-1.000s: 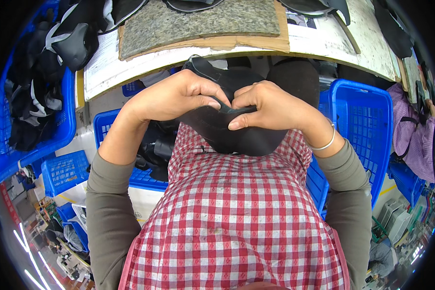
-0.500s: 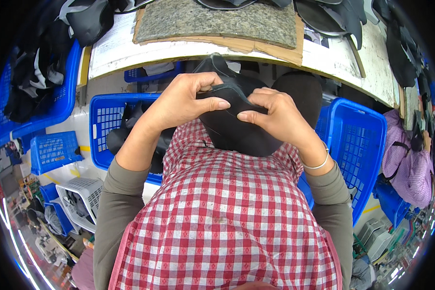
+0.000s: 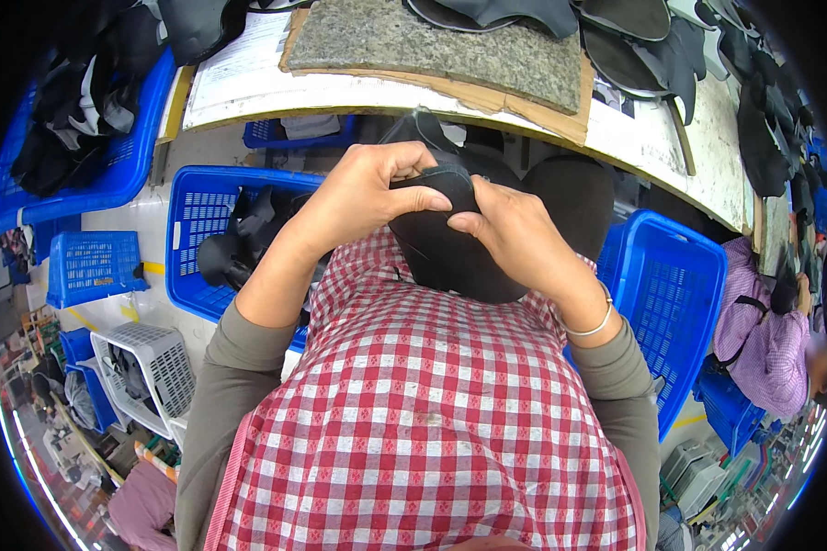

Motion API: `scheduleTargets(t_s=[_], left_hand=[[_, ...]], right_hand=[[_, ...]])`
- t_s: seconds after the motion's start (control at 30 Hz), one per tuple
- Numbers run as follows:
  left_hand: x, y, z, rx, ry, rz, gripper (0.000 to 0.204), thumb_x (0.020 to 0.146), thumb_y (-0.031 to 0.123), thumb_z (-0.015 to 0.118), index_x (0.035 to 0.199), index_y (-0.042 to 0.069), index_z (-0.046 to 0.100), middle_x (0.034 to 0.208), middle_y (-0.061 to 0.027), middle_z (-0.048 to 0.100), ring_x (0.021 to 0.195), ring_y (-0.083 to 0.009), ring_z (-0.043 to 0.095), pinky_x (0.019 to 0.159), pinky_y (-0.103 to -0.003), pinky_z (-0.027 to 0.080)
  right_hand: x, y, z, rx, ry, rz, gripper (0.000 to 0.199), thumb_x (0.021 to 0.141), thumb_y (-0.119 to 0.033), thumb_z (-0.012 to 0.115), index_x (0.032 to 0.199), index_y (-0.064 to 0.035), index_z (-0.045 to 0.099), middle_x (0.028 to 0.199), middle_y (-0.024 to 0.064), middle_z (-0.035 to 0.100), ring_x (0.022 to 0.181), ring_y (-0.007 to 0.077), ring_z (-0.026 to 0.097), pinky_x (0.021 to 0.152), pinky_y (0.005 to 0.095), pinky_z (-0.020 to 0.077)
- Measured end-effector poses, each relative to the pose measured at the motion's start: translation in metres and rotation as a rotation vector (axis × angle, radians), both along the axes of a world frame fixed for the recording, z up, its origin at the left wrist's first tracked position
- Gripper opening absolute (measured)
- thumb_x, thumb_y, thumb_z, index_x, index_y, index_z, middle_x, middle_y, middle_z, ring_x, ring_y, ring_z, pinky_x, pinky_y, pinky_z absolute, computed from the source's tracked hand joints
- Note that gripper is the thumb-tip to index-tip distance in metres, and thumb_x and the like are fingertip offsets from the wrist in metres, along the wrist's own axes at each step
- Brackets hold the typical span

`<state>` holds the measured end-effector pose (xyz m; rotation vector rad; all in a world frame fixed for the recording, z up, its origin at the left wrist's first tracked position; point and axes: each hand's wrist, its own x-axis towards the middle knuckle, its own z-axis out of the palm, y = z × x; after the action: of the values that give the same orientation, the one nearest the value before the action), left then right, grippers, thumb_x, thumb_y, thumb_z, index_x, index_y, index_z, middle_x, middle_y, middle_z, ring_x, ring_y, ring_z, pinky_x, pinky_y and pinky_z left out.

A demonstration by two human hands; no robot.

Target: The person repeatedly picks up black shoe uppers and white insoles from a workbench, aligns them, and presses the insole into the upper by hand. The person turns each assembled unit over to check the fit and then places it into a blue basket. The process repeats for multiple units throughout the clip.

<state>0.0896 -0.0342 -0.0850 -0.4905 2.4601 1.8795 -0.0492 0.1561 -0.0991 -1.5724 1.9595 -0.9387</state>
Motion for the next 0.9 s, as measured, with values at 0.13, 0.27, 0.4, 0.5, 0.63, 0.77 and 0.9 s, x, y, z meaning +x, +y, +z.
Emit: scheduleTargets(t_s=[0.13, 0.27, 0.4, 0.5, 0.63, 0.77, 0.9], left_hand=[[0.002, 0.003, -0.001, 0.02, 0.042, -0.009, 0.028, 0.086, 0.009, 0.086, 0.109, -0.001, 0.073, 0.092, -0.0013, 0.073, 0.085, -0.0073, 0.065, 0.077, -0.026, 0.054], [0.0, 0.011, -0.003, -0.136, 0.249, -0.031, 0.028, 0.086, 0.008, 0.083, 0.11, -0.001, 0.072, 0.098, -0.0072, 0.071, 0.092, -0.0157, 0.067, 0.083, -0.031, 0.054], [-0.008, 0.025, -0.005, -0.186, 0.188, 0.077, 0.014, 0.092, 0.006, 0.076, 0.103, -0.002, 0.072, 0.093, -0.0077, 0.071, 0.088, -0.0149, 0.066, 0.08, -0.03, 0.053], [-0.012, 0.026, -0.004, -0.253, 0.061, 0.09, 0.012, 0.095, 0.006, 0.074, 0.103, -0.002, 0.071, 0.09, -0.007, 0.071, 0.085, -0.0129, 0.065, 0.079, -0.03, 0.053], [-0.004, 0.014, 0.002, 0.012, -0.088, 0.079, 0.013, 0.096, 0.007, 0.073, 0.106, -0.002, 0.071, 0.089, -0.0015, 0.071, 0.086, -0.0085, 0.061, 0.079, -0.03, 0.052], [0.01, 0.012, 0.001, 0.02, -0.001, 0.031, 0.018, 0.094, 0.005, 0.075, 0.108, -0.002, 0.066, 0.096, -0.0022, 0.066, 0.092, -0.0104, 0.057, 0.084, -0.029, 0.049], [0.012, 0.021, -0.01, -0.099, 0.186, 0.056, 0.025, 0.091, 0.005, 0.073, 0.113, 0.001, 0.063, 0.108, -0.0135, 0.063, 0.103, -0.0324, 0.062, 0.093, -0.04, 0.048]], right_hand=[[-0.004, 0.001, 0.004, -0.002, -0.094, 0.023, 0.029, 0.096, -0.021, 0.073, 0.112, -0.0002, 0.06, 0.095, 0.0247, 0.069, 0.091, 0.0457, 0.068, 0.075, 0.0507, 0.0548], [-0.005, 0.002, 0.001, -0.002, -0.109, 0.002, 0.023, 0.098, -0.02, 0.071, 0.111, -0.0032, 0.061, 0.094, 0.0223, 0.07, 0.09, 0.0452, 0.068, 0.074, 0.0502, 0.0547], [0.003, 0.002, -0.008, -0.013, -0.102, -0.097, 0.021, 0.102, -0.024, 0.066, 0.106, -0.0039, 0.061, 0.091, 0.0216, 0.069, 0.086, 0.0452, 0.067, 0.071, 0.0507, 0.0535], [0.011, 0.0, -0.015, -0.05, -0.051, -0.189, 0.029, 0.106, -0.029, 0.061, 0.096, -0.0027, 0.058, 0.085, 0.0215, 0.066, 0.081, 0.0446, 0.067, 0.066, 0.0502, 0.052], [0.01, 0.002, -0.012, 0.028, -0.098, -0.218, 0.031, 0.106, -0.029, 0.062, 0.092, -0.0016, 0.058, 0.079, 0.0202, 0.063, 0.075, 0.0429, 0.065, 0.064, 0.0471, 0.0518], [0.0, 0.007, -0.001, -0.016, -0.188, -0.134, 0.027, 0.102, -0.027, 0.069, 0.102, -0.0005, 0.064, 0.082, 0.0188, 0.063, 0.076, 0.0394, 0.065, 0.069, 0.0439, 0.0527], [0.007, 0.002, 0.001, -0.142, -0.128, -0.179, 0.025, 0.1, -0.024, 0.071, 0.105, 0.0002, 0.065, 0.087, 0.0198, 0.067, 0.079, 0.0406, 0.067, 0.07, 0.0451, 0.053]])
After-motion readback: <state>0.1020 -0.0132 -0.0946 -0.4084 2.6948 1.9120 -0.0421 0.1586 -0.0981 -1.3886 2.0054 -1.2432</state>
